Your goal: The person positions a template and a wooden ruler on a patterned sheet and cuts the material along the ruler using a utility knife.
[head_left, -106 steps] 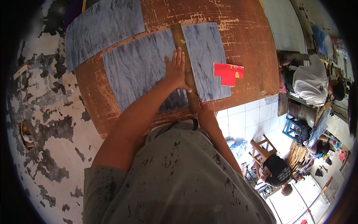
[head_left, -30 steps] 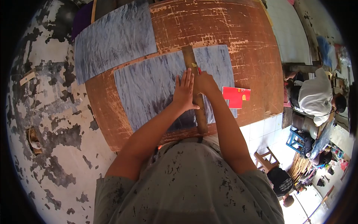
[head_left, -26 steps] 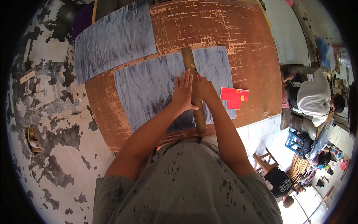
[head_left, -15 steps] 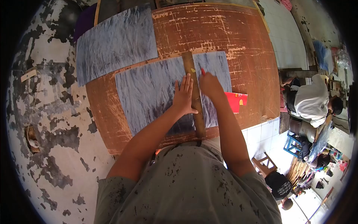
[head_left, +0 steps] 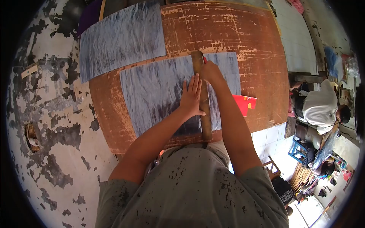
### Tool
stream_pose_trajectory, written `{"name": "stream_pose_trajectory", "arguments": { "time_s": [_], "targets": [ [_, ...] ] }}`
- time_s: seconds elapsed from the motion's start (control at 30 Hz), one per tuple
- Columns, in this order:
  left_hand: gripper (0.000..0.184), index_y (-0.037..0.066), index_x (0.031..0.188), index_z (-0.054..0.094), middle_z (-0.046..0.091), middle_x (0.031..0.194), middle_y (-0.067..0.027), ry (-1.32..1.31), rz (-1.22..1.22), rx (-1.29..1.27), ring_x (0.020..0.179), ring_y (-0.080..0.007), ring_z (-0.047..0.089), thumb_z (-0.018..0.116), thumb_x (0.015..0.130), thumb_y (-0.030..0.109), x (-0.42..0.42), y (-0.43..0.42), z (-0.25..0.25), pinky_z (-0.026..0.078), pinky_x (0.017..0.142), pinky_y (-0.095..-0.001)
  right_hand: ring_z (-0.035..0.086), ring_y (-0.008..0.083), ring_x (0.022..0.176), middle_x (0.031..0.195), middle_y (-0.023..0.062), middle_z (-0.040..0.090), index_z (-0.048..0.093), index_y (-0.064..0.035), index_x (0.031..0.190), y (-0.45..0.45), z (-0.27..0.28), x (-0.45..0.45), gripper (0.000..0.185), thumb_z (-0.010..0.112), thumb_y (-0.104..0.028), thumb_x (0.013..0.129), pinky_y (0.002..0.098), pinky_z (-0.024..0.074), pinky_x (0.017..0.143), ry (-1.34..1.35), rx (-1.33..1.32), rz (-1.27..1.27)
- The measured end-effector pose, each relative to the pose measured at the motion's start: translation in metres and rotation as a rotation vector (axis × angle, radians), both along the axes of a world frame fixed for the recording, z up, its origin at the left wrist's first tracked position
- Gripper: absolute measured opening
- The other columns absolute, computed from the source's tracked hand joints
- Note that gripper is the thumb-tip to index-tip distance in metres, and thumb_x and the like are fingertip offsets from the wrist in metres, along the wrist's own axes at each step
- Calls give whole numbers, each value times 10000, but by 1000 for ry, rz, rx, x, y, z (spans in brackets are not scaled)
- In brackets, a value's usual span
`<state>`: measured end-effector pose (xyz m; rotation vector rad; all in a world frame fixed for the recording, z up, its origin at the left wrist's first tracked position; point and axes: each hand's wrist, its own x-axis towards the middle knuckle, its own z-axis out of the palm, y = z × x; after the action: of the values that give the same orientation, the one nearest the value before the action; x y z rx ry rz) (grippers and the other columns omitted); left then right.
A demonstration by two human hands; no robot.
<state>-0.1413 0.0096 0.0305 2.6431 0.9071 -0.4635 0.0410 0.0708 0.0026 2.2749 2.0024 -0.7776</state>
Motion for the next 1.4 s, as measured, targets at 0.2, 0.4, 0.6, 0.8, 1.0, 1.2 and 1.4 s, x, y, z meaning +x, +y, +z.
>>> {"name": "stream_pose_trajectory", "arguments": {
  "time_s": [0.2, 0.4, 0.6, 0.8, 1.0, 1.2, 1.4],
  "targets": [
    [1621, -77, 1682, 143, -7, 1771, -289, 0, 1, 3, 1653, -435, 39, 888, 547, 809, 1, 0, -2, 177, 1291, -644, 744, 458, 950, 1011, 321, 724, 771, 76, 963, -33, 5, -7, 233, 692, -129, 888, 490, 620, 788, -4, 54, 1],
    [1605, -91, 1677, 137, -39, 1768, -298, 25, -13, 3, 1655, -436, 16, 855, 581, 836, 1, -2, 1, 177, 1290, -645, 743, 462, 969, 1066, 312, 719, 752, 85, 983, -69, 11, -21, 207, 688, -86, 884, 488, 624, 801, 39, -6, -146],
    [1625, -81, 1684, 109, -39, 1770, -295, 28, -15, 13, 1658, -425, 1, 862, 573, 835, 2, -1, -3, 162, 1291, -655, 738, 485, 968, 1102, 325, 701, 736, 82, 968, -96, 33, -26, 181, 693, -56, 859, 497, 628, 819, 18, -90, 1],
    [1630, -83, 1684, 101, -57, 1772, -292, 54, -21, 3, 1660, -419, -19, 859, 573, 839, 3, 1, 0, 140, 1297, -653, 733, 504, 969, 1082, 339, 692, 726, 80, 1000, -122, 48, -40, 194, 670, -59, 876, 508, 629, 783, 82, -16, -173],
    [1635, -81, 1684, 103, -58, 1775, -286, 82, -18, -4, 1661, -417, -21, 857, 567, 844, 4, 3, 4, 124, 1300, -649, 723, 513, 990, 1020, 339, 697, 694, 77, 1070, -178, 41, -46, 251, 633, -128, 939, 540, 611, 817, 159, -73, -70],
    [1630, -78, 1684, 113, -36, 1775, -284, 25, -3, 3, 1660, -417, -6, 873, 560, 825, 2, 0, 5, 120, 1301, -649, 686, 564, 1025, 1043, 391, 696, 650, 108, 1072, -176, 100, -39, 392, 511, -257, 1039, 603, 547, 899, 242, -193, -347],
    [1624, -88, 1680, 101, -38, 1772, -287, 13, -5, -9, 1658, -424, -1, 865, 576, 827, 0, 0, 7, 129, 1299, -656, 668, 587, 1043, 1053, 434, 677, 646, 119, 1080, -91, 74, -17, 454, 480, -303, 1053, 610, 533, 916, 270, 61, -376]
  ]
}}
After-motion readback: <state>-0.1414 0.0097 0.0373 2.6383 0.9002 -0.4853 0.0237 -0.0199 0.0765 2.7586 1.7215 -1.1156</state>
